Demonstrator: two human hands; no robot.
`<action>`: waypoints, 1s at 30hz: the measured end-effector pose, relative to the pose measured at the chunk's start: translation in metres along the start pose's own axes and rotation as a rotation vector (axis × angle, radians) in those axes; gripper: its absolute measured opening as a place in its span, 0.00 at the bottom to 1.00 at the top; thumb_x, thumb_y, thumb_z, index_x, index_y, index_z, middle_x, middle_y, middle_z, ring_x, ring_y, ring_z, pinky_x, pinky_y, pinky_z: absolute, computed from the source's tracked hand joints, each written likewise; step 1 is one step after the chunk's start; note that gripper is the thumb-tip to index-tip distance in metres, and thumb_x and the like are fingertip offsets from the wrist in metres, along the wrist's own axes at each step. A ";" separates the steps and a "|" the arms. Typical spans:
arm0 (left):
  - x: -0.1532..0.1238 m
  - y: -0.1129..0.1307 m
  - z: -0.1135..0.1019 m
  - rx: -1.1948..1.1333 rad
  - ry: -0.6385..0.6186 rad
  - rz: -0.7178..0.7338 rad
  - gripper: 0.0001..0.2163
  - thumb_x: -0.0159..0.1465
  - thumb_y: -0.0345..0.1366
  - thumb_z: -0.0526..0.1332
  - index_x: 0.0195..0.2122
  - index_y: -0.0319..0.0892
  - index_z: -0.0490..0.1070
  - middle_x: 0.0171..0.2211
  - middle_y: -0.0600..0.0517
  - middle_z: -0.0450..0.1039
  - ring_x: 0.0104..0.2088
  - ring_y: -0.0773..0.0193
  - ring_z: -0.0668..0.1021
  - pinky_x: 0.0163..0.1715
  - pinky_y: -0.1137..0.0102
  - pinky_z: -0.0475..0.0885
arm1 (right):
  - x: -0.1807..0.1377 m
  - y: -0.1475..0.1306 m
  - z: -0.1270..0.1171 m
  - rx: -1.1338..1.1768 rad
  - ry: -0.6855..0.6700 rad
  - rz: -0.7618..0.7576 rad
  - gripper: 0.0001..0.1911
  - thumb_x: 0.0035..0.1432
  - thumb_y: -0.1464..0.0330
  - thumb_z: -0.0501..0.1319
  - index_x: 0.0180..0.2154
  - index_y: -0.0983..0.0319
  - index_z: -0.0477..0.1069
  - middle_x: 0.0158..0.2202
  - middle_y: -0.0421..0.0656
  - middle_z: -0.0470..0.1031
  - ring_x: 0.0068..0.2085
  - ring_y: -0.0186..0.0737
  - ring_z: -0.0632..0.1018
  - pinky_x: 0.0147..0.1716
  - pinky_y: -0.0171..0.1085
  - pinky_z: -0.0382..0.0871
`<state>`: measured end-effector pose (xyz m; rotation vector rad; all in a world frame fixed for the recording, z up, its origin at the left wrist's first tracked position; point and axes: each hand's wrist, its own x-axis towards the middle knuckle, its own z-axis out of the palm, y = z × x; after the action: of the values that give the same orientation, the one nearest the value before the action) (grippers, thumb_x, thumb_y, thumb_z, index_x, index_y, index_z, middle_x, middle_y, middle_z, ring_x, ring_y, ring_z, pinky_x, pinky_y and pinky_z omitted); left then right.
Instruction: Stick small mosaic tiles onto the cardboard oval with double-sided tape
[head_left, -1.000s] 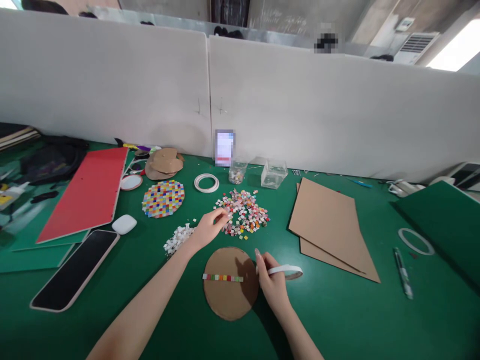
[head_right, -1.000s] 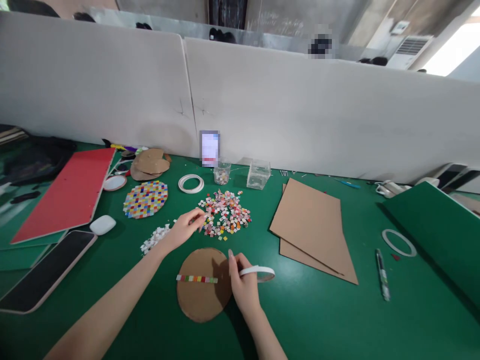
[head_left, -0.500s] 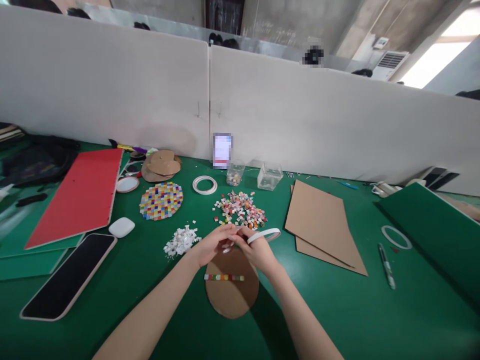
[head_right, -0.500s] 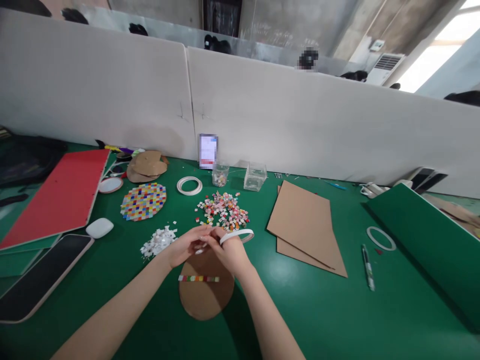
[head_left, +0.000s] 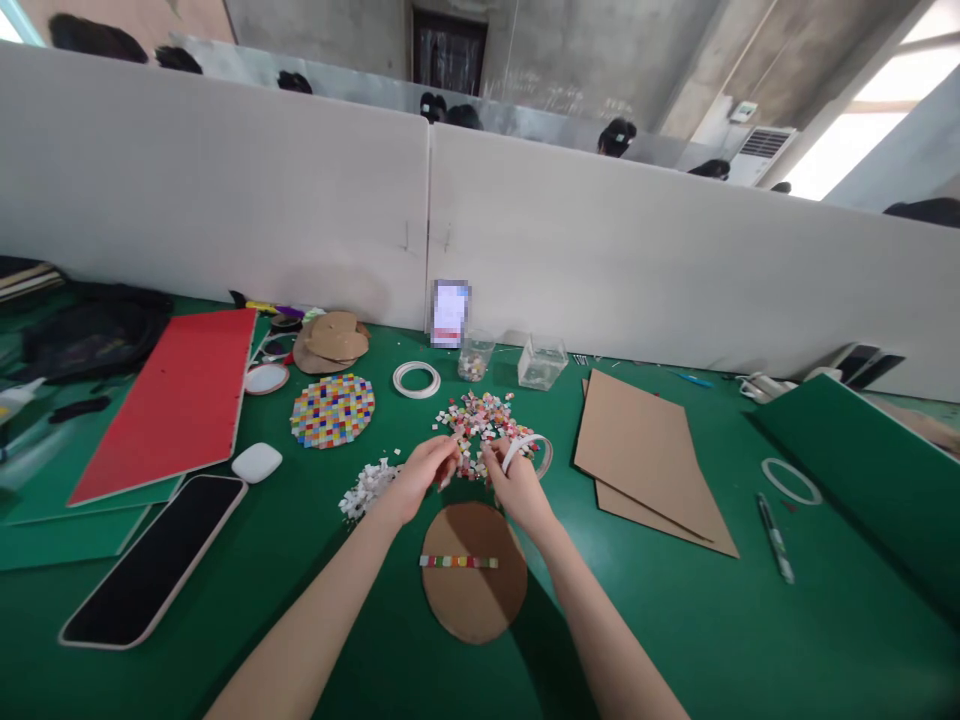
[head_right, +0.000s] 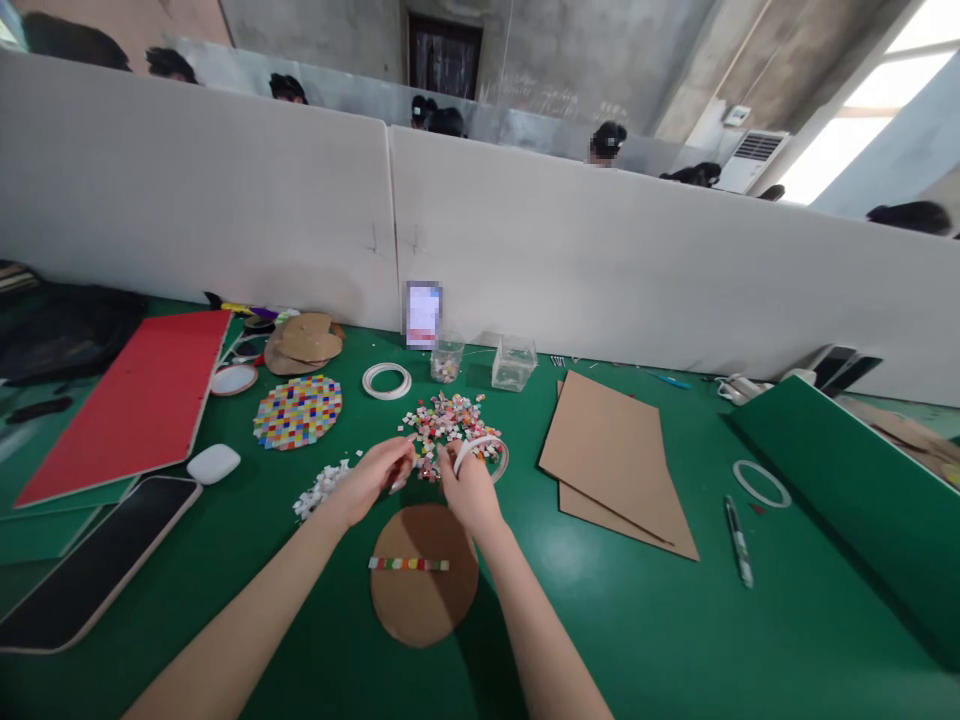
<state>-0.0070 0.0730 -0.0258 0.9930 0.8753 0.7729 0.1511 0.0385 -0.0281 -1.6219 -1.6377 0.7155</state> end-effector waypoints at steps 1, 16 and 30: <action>0.001 0.002 -0.004 0.036 0.036 0.027 0.17 0.57 0.50 0.59 0.24 0.39 0.63 0.19 0.58 0.60 0.18 0.73 0.62 0.17 0.77 0.56 | 0.003 0.003 0.000 -0.006 0.036 0.030 0.12 0.61 0.63 0.49 0.32 0.61 0.67 0.19 0.39 0.68 0.23 0.41 0.72 0.24 0.34 0.60; -0.016 0.001 0.009 0.479 0.116 0.250 0.17 0.64 0.46 0.48 0.22 0.42 0.59 0.16 0.59 0.55 0.17 0.70 0.62 0.20 0.75 0.57 | -0.016 0.000 0.006 0.412 0.127 0.217 0.29 0.56 0.45 0.48 0.20 0.61 0.65 0.09 0.34 0.57 0.11 0.31 0.60 0.11 0.31 0.52; -0.023 0.006 -0.007 0.600 0.100 0.193 0.18 0.62 0.48 0.53 0.20 0.42 0.61 0.12 0.59 0.56 0.15 0.69 0.64 0.20 0.74 0.58 | -0.036 0.013 0.011 0.638 0.175 0.289 0.24 0.50 0.47 0.57 0.25 0.62 0.64 0.12 0.31 0.55 0.13 0.28 0.58 0.12 0.29 0.52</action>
<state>-0.0241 0.0574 -0.0163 1.5955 1.1425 0.7397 0.1486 0.0041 -0.0485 -1.3993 -0.9192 1.0768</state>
